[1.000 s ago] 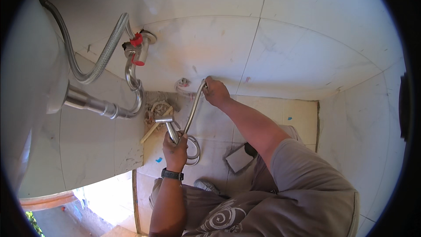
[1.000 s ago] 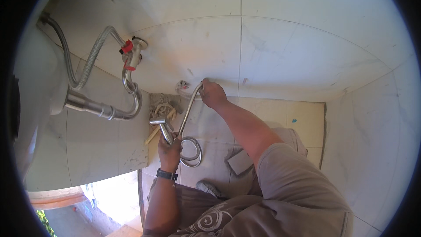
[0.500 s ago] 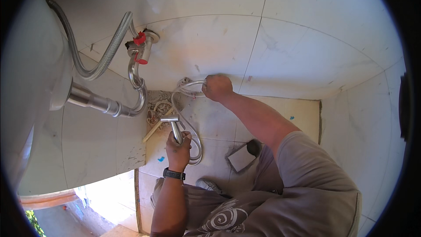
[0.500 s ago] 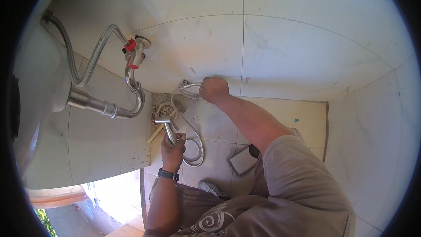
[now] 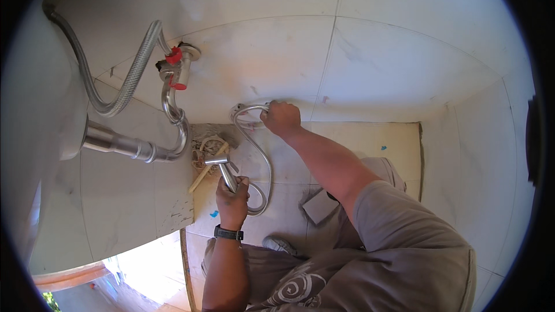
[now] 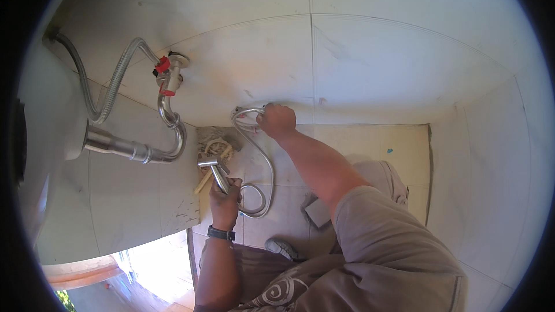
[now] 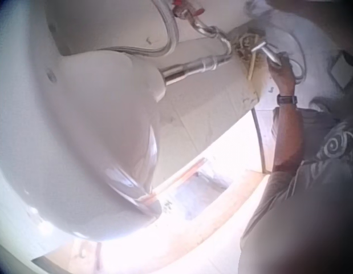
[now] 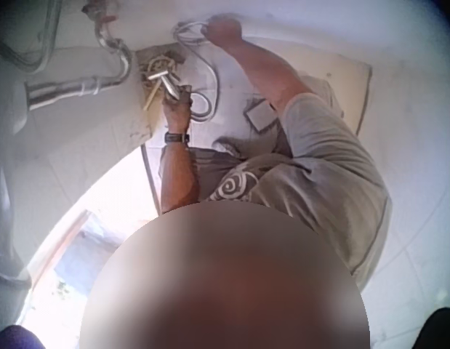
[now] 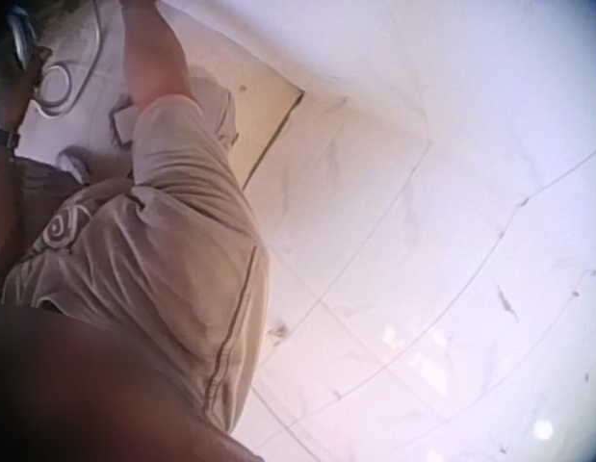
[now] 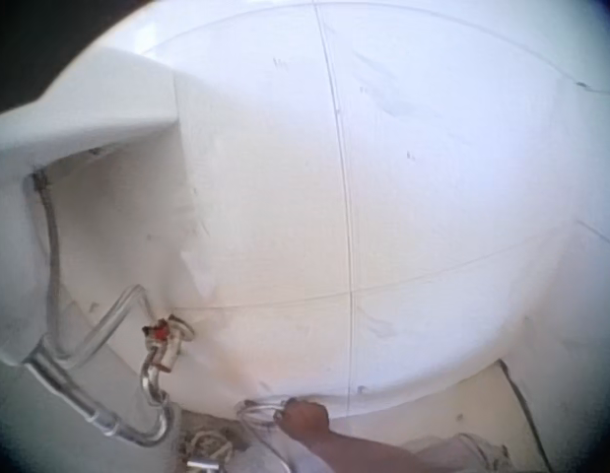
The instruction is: The person assembles a sink faucet with a flexible hose, moves to a bathroom, and connects the hose to the wall plumbing. They then return to the main room, retrieve a new faucet package, open it with pliers, and begin assembling the new faucet components.
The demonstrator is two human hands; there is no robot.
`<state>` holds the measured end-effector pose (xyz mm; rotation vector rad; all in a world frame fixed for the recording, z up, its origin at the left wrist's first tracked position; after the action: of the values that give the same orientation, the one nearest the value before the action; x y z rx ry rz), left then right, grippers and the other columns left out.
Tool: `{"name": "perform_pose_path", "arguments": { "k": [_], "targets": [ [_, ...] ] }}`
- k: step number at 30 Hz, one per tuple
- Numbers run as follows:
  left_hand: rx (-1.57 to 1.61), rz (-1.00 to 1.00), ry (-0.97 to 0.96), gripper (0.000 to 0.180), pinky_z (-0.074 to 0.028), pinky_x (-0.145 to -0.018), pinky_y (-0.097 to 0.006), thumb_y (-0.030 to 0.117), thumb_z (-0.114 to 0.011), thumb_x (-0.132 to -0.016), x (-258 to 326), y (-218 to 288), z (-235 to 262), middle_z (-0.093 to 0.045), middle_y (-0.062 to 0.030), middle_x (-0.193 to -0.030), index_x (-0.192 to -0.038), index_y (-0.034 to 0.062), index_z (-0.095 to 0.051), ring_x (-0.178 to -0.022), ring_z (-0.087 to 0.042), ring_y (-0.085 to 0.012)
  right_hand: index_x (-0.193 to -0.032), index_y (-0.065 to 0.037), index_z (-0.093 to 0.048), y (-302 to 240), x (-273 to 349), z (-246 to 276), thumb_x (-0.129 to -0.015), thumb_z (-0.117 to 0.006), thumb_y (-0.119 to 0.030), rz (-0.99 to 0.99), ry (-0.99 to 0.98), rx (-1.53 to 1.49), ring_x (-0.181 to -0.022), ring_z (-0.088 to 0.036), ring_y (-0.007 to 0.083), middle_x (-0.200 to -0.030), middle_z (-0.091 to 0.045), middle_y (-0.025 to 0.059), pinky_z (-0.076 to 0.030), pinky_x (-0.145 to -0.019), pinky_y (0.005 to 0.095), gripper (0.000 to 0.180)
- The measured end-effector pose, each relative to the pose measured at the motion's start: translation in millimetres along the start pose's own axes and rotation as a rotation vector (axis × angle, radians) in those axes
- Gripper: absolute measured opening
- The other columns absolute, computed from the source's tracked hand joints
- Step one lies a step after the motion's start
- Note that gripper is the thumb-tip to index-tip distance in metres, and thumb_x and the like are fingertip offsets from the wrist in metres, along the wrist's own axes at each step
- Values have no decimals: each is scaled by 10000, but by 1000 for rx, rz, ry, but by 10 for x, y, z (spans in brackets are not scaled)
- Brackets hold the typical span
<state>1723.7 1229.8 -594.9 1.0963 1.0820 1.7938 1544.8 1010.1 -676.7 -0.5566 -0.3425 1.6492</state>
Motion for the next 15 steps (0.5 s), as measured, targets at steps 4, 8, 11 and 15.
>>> {"name": "perform_pose_path", "arguments": {
  "k": [4, 8, 11, 15],
  "targets": [
    [224, -51, -52, 159, -486, -671, -279, 92, -677, -971, -12, 74, -23, -665, -59, -908, -1082, 12, -596, -755, -615, -104, -1002, -12, -727, -16, 67, 101, -940, -671, -391, -148, -251, -55, -884, -741, 413, -910, -747, 229, -581, -809, 530, 388],
    [333, -209, -64, 195, -516, -826, -333, 57, -643, -978, 96, 531, -118, -660, -103, -1106, -1155, -4, -591, -949, -639, -149, -1266, -34, -695, -231, 244, 711, -969, -658, -406, -158, -703, -30, -1150, -710, 375, -1185, -742, 218, -557, -980, 484, 477],
    [-19, -570, -15, 295, -538, -897, -398, 23, -705, -913, 142, 1169, -180, -662, -151, -1153, -1196, -23, -638, -1005, -671, -271, -1334, -26, -671, -597, 507, 1520, -973, -682, -376, 13, -720, -606, -1095, -721, 338, -1181, -741, 216, -559, -946, 424, 503],
    [-263, -1023, 145, 399, -548, -865, -428, 1, -757, -836, 114, 2144, -342, -655, -193, -1119, -1227, -26, -682, -988, -664, -352, -1305, -4, -677, -1051, 581, 2712, -973, -709, -334, 364, -399, -904, -964, -707, 270, -1064, -747, 197, -550, -889, 387, 469]
  ]
}}
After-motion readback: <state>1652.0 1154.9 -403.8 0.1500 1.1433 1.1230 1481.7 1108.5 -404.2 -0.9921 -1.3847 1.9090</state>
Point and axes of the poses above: each hand's wrist, its own x-axis away from the middle knuckle, its own z-axis out of the back of the hand, y = z × x, the point moved 3 cm from there along -x, towards the middle knuckle
